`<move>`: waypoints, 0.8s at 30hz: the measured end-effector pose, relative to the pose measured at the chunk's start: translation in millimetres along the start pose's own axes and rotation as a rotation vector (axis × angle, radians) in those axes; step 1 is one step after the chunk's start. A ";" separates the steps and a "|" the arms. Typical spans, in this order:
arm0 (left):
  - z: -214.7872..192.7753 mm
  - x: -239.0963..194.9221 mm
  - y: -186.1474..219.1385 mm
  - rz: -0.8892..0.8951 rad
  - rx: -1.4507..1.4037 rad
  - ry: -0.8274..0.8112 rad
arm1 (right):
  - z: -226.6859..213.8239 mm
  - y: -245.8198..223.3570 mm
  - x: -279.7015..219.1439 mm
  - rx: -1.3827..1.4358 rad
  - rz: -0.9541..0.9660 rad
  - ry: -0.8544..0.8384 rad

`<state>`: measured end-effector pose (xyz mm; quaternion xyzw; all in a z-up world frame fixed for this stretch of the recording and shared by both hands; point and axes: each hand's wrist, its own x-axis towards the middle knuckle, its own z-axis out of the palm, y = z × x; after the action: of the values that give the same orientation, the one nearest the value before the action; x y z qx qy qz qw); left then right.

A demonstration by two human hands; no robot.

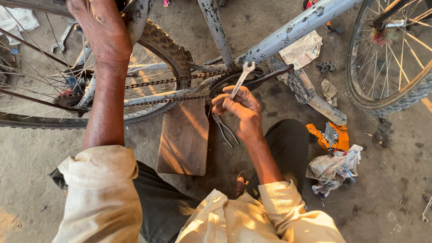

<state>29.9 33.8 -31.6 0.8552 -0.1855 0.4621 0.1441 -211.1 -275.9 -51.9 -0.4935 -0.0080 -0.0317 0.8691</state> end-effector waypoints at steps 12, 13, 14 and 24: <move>-4.8 11.5 2.9 0.038 0.075 0.029 | 19.5 -16.0 25.4 -0.369 -0.051 -0.007; -5.4 11.2 3.9 0.019 0.073 0.021 | 23.4 -18.4 30.1 -0.319 0.004 0.005; -5.9 11.4 4.5 0.037 0.075 0.032 | 29.1 -20.9 34.9 -0.242 -0.009 0.016; 10.6 3.1 1.8 -0.496 -0.440 -0.069 | 143.2 -29.0 87.9 0.177 -0.462 0.088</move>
<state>38.5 27.2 -34.5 0.8377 -0.0720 0.3327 0.4271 -122.8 -172.0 50.4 -0.3987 -0.0856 -0.2500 0.8782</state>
